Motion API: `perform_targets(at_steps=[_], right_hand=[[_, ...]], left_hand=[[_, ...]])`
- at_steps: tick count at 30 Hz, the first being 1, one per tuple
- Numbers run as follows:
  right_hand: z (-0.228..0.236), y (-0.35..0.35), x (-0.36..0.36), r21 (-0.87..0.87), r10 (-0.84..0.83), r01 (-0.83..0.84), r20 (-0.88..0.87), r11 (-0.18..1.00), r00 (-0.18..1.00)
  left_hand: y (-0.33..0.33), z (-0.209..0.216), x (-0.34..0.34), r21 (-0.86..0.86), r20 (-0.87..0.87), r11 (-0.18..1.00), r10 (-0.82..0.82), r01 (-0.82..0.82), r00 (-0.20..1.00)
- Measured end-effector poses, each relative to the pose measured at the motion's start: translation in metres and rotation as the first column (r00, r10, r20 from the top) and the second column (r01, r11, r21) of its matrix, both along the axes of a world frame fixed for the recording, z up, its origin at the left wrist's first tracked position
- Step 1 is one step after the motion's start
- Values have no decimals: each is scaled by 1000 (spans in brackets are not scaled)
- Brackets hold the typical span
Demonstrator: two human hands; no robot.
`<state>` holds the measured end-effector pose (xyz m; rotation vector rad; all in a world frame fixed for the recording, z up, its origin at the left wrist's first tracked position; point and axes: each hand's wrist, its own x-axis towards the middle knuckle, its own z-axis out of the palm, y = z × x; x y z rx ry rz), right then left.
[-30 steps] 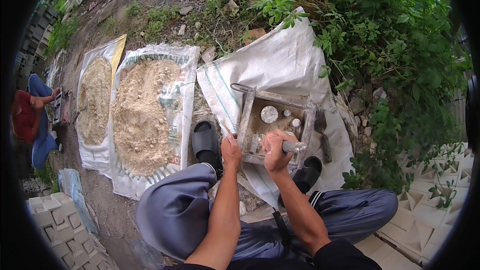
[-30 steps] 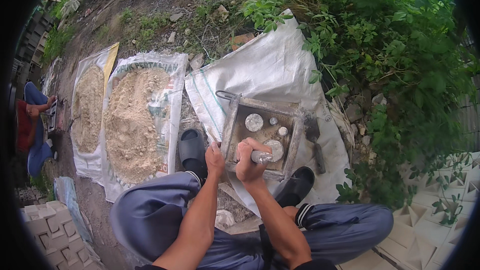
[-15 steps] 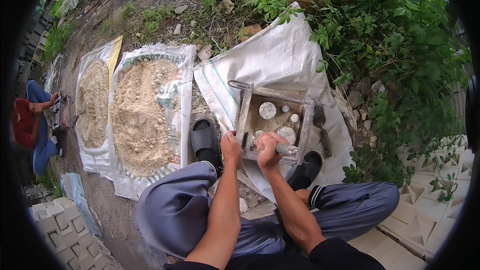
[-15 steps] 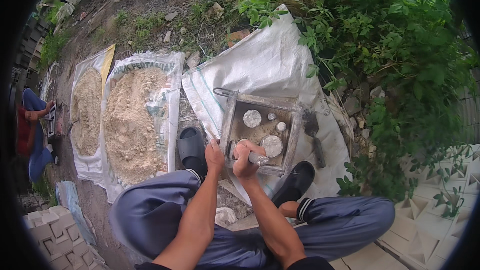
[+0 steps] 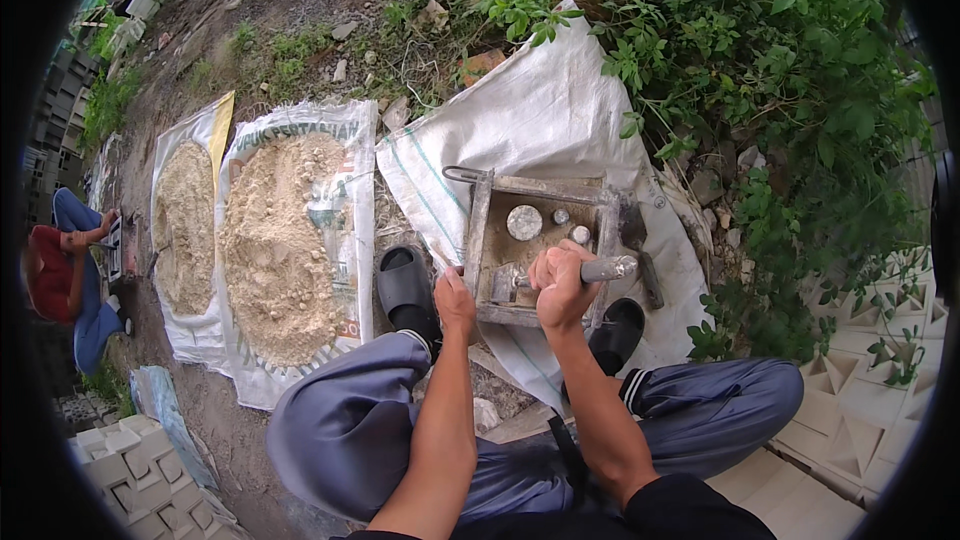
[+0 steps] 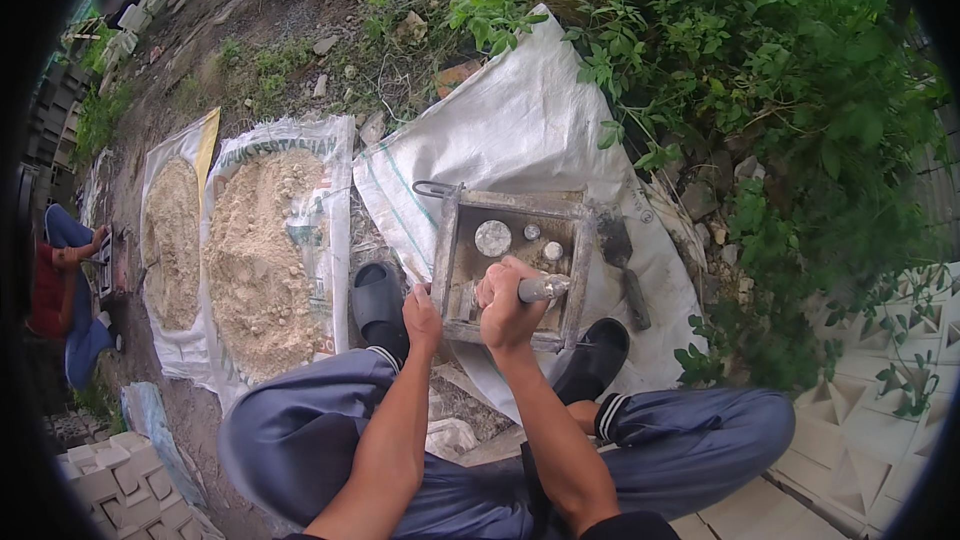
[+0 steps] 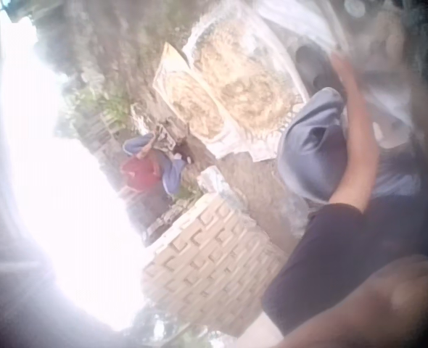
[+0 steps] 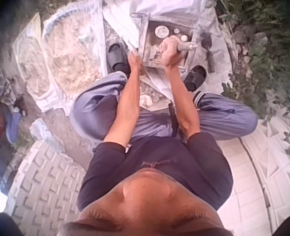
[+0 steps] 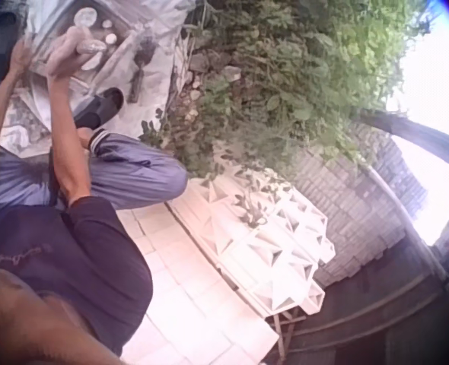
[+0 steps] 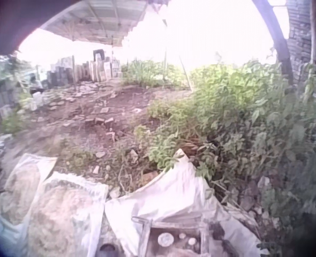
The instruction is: The person uses a metal tamping tool to compact sand-like material into circular holes within a rectangular metal mold, repeatedly striking the material and smoothing the surface by hand.
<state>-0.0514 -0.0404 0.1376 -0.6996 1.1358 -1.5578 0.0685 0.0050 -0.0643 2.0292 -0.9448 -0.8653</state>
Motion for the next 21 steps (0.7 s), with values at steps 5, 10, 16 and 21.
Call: perform_targets(at_steps=[5,10,16,21], right_hand=[[-67,15,4,-287,1,-142,-442,947,897],[2,-2,4,51,47,-48,24,998,999],[-53,14,3,-41,64,-67,-72,997,995],[-14,12,4,65,22,-25,50,998,999]], left_hand=[[-4,4,-4,64,-57,997,-38,42,998],[6,-2,3,28,-6,999,-25,25,1000],[-1,3,-5,24,16,999,-36,36,999],[-2,2,2,4,14,999,-45,45,999]])
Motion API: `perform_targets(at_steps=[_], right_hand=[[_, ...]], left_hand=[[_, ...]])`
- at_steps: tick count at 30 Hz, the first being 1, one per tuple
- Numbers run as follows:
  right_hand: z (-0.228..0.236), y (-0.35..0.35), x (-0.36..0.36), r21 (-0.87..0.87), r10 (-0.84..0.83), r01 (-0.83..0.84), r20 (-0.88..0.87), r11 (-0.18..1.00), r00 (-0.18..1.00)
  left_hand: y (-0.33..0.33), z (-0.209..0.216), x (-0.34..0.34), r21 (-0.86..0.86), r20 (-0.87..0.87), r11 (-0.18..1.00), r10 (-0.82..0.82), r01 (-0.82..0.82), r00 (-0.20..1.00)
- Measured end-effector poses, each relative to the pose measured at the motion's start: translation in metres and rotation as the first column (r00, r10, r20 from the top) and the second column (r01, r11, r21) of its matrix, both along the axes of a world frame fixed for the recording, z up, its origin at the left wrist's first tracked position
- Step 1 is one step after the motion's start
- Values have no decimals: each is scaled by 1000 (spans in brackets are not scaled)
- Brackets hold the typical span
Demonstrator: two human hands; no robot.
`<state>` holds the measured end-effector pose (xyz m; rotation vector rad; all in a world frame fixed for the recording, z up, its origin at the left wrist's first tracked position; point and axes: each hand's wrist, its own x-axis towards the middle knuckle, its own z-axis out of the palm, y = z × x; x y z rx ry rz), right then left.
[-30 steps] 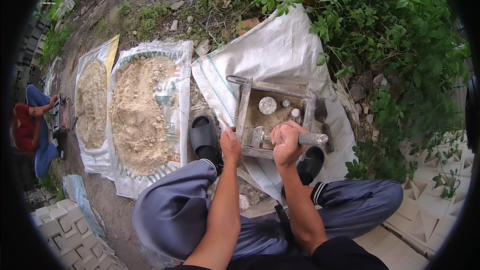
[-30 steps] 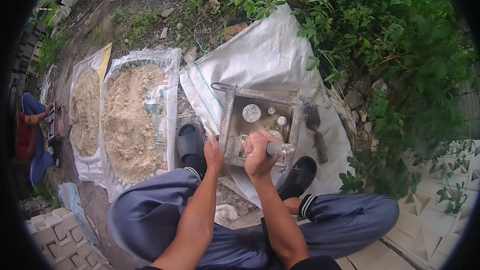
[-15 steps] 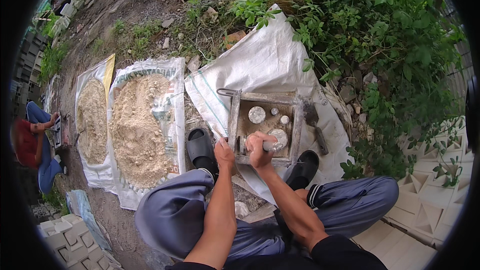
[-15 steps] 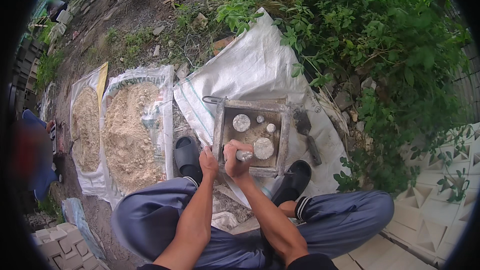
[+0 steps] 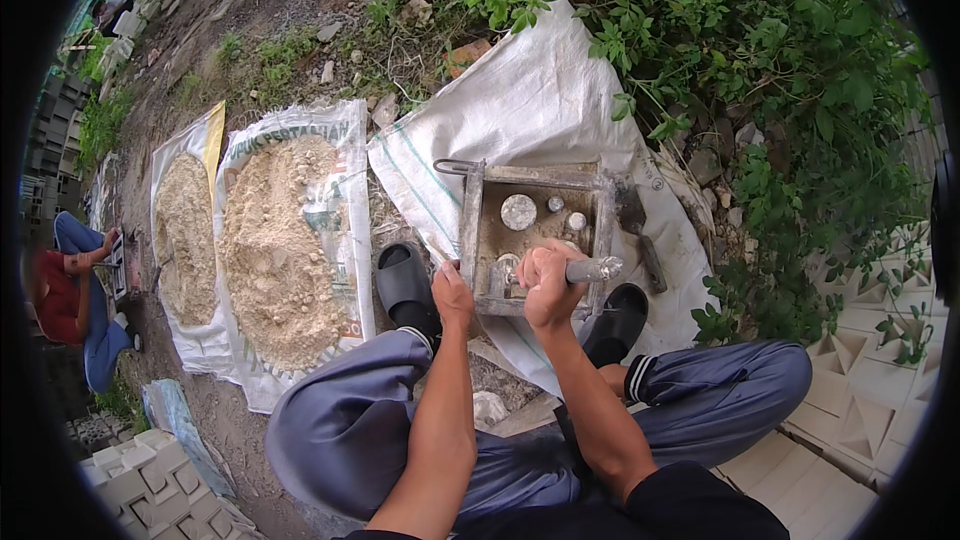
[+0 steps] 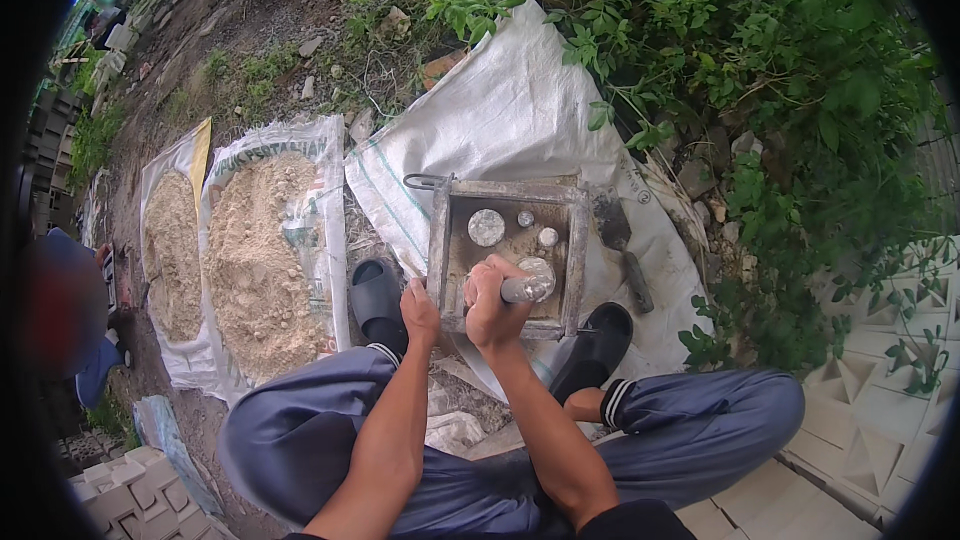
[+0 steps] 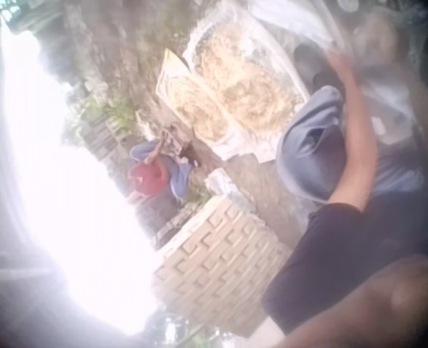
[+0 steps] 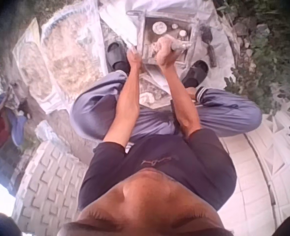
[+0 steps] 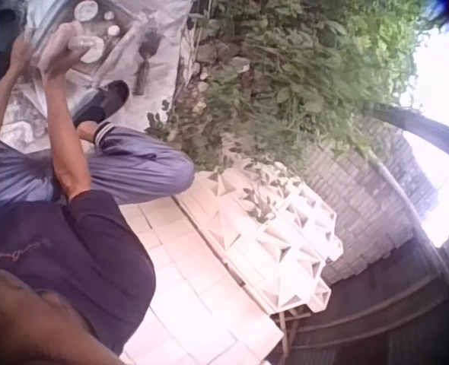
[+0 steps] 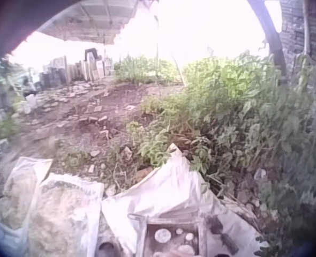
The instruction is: The person uses a metal tamping tool to compact sand-like material into circular holes within a rectangular metal mold, repeatedly striking the material and smoothing the surface by hand.
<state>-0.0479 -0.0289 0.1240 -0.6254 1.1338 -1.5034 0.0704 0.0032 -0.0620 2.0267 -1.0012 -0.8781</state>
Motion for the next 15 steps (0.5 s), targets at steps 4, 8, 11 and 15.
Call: perform_targets(at_steps=[4,8,11,15], right_hand=[[-58,6,-3,-241,-7,-71,-310,968,951],[2,-5,-3,-9,80,-81,-25,997,996],[-1,3,-1,-175,-19,-7,-149,985,989],[-50,9,7,-284,13,-179,-503,942,864]], left_hand=[[-3,4,-10,27,24,1000,13,-14,1000],[6,-3,0,13,-7,999,41,-41,999],[-1,6,-6,-65,22,997,38,-37,999],[1,14,-7,24,-59,999,-19,21,998]])
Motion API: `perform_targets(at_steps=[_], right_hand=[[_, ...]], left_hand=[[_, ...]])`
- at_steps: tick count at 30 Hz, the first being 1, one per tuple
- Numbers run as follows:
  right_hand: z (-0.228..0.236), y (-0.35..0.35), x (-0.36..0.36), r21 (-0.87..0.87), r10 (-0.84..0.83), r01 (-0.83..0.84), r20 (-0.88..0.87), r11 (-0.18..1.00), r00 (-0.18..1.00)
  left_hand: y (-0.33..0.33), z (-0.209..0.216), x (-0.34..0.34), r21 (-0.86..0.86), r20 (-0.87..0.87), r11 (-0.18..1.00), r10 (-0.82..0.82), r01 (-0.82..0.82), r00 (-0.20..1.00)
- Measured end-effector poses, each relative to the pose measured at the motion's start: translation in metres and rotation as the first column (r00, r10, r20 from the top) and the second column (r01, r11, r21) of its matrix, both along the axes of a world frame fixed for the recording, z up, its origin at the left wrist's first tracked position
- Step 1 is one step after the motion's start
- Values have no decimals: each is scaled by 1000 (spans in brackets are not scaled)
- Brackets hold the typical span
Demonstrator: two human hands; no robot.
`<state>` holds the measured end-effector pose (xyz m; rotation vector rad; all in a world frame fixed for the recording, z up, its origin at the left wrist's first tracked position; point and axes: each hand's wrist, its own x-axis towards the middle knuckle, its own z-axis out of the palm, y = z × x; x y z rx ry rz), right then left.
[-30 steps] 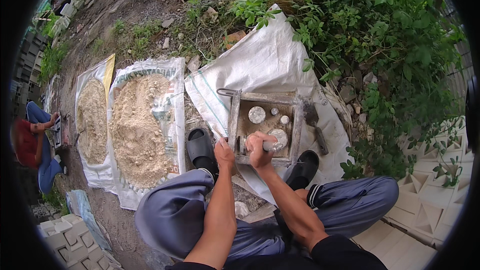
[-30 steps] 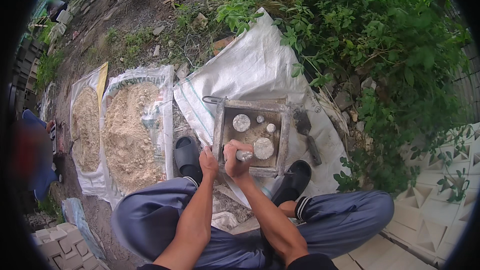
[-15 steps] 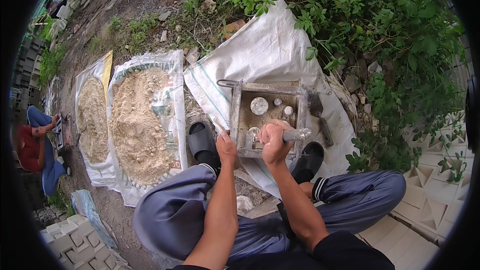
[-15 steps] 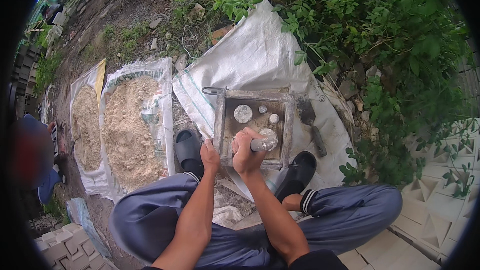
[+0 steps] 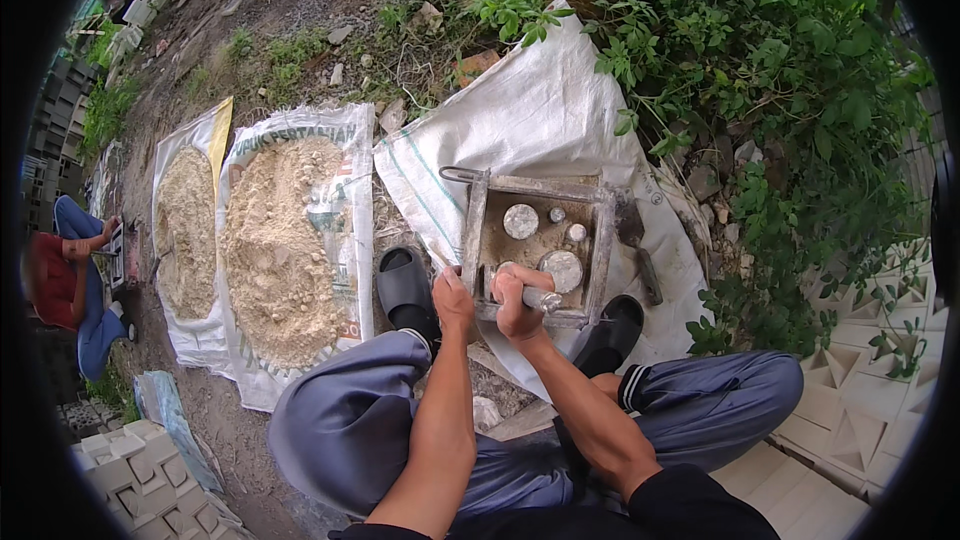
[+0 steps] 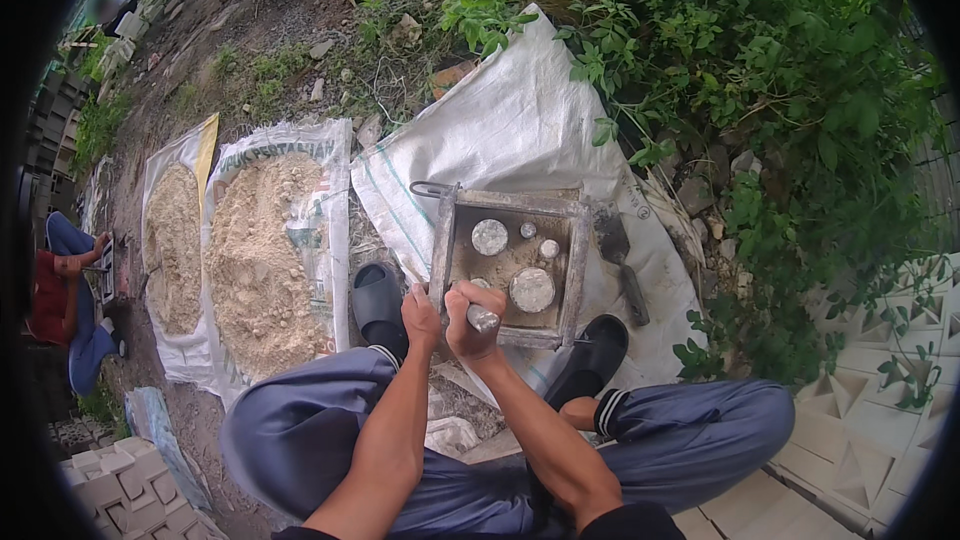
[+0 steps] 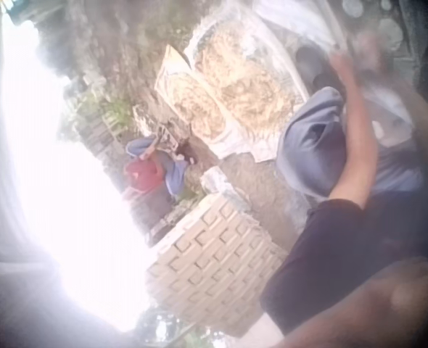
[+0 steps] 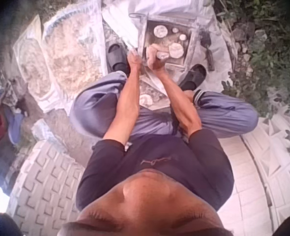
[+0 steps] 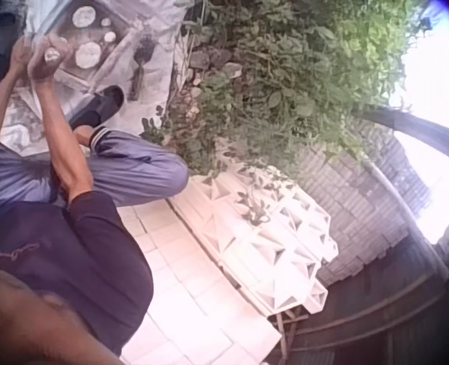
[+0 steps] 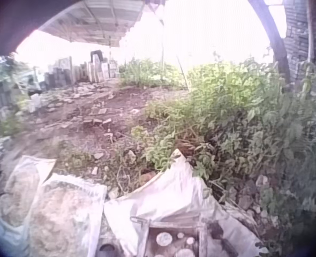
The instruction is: The person uses a metal tamping tool to compact sand-like material into circular holes within a rectangular metal mold, repeatedly striking the material and smoothing the surface by hand.
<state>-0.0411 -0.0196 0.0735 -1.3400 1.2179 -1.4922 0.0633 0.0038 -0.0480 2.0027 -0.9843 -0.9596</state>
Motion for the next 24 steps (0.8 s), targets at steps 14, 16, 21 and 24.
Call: perform_targets(at_steps=[14,16,21,24], right_hand=[[57,-4,-5,224,-70,-14,363,974,929],[37,8,-4,196,-72,19,262,980,962],[16,3,-7,44,49,-50,26,998,998],[44,5,-7,52,-52,48,84,998,995]], left_hand=[[-3,-8,3,-49,20,997,61,-60,998],[1,-9,3,-77,6,994,72,-71,997],[2,-9,2,-1,8,998,59,-59,998],[-1,-4,2,-40,2,997,69,-69,998]])
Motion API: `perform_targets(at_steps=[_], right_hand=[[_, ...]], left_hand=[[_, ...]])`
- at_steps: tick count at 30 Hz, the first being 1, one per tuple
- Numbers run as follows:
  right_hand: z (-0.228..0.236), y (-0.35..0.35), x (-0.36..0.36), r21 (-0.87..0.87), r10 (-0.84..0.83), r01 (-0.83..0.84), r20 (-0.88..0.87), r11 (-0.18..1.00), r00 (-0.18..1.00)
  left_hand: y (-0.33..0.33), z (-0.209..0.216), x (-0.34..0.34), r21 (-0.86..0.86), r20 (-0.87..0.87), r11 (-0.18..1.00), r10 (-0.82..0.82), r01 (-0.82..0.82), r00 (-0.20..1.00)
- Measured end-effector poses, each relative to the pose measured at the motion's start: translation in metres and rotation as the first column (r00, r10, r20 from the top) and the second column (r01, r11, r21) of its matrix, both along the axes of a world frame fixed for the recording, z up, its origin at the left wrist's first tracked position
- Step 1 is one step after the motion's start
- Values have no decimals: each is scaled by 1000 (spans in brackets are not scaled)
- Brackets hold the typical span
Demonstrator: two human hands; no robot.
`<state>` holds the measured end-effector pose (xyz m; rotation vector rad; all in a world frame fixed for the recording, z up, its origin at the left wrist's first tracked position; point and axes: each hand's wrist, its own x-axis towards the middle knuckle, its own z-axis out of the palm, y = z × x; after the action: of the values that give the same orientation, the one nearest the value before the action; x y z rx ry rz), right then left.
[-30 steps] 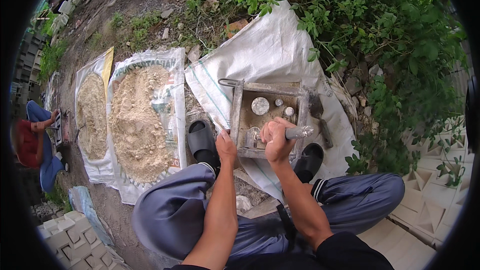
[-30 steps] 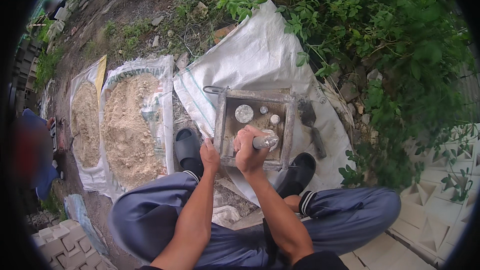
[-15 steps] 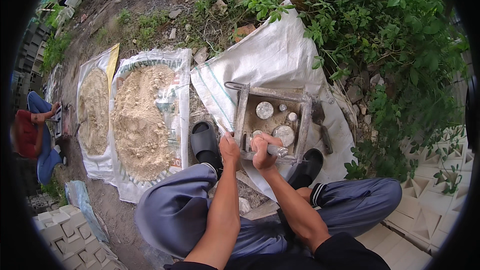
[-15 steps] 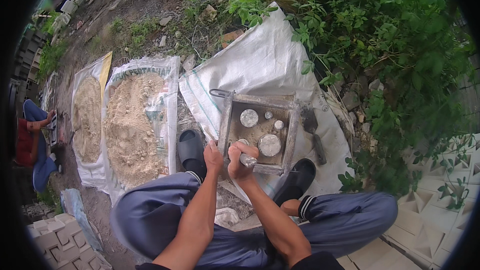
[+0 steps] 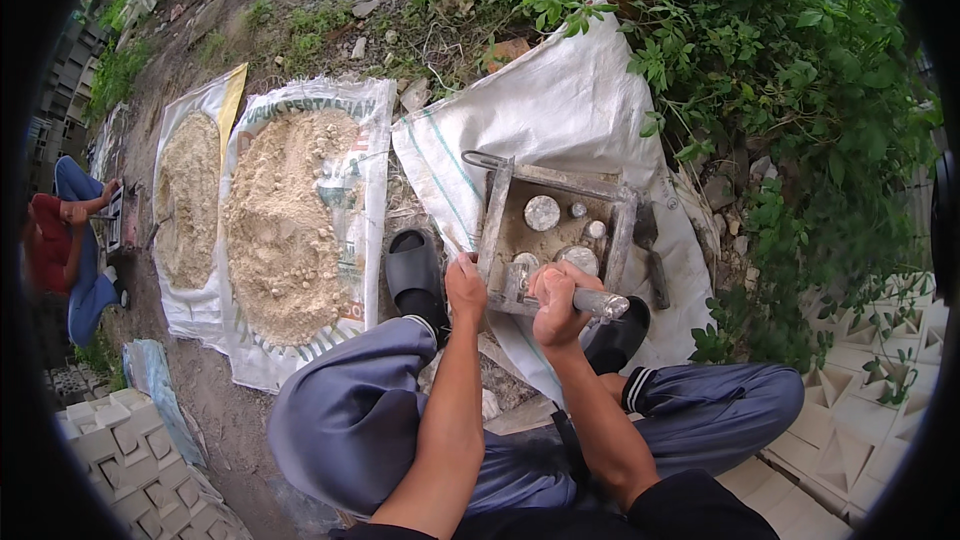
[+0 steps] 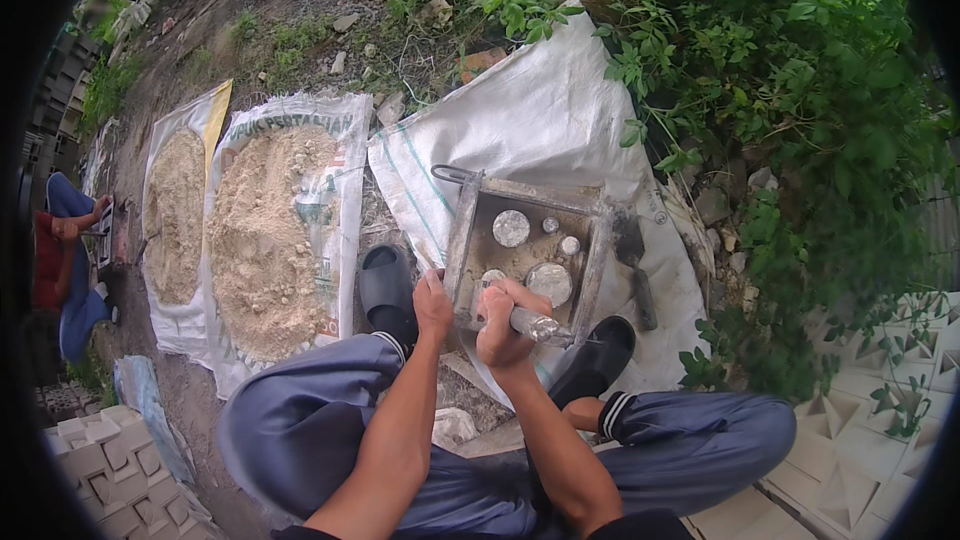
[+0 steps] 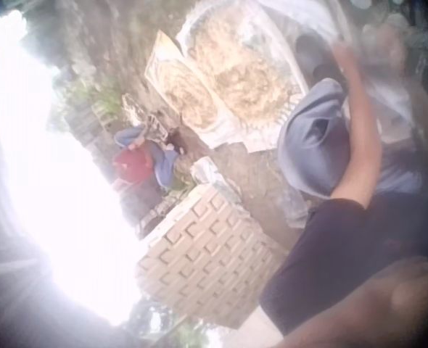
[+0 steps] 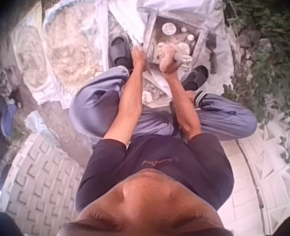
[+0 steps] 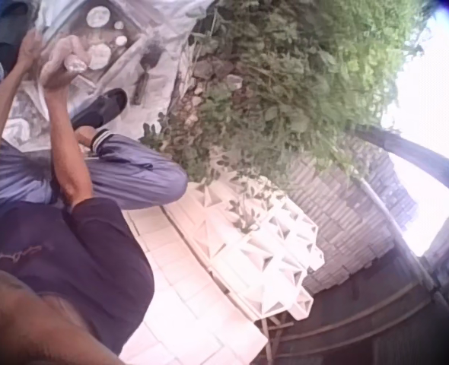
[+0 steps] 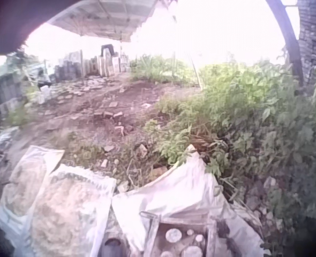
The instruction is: The person uses a metal tamping tool to compact sand-like material into circular holes within a rectangular metal mold, repeatedly striking the material and smoothing the surface by hand.
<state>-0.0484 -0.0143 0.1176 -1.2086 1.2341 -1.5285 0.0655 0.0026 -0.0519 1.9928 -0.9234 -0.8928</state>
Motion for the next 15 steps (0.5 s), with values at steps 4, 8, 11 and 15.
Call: perform_targets(at_steps=[4,8,11,15], right_hand=[[-43,13,-1,-90,51,-72,-212,993,976],[-6,-6,-14,66,162,-190,295,980,942],[54,-18,-48,87,211,-250,321,964,923],[103,-27,-86,-31,346,-362,378,932,858]], left_hand=[[-1,0,-5,1,8,1000,2,-2,1000],[-2,0,-2,-30,38,999,-28,29,999],[-1,1,4,-15,102,995,-100,102,990],[-10,28,1,158,415,972,-226,174,881]])
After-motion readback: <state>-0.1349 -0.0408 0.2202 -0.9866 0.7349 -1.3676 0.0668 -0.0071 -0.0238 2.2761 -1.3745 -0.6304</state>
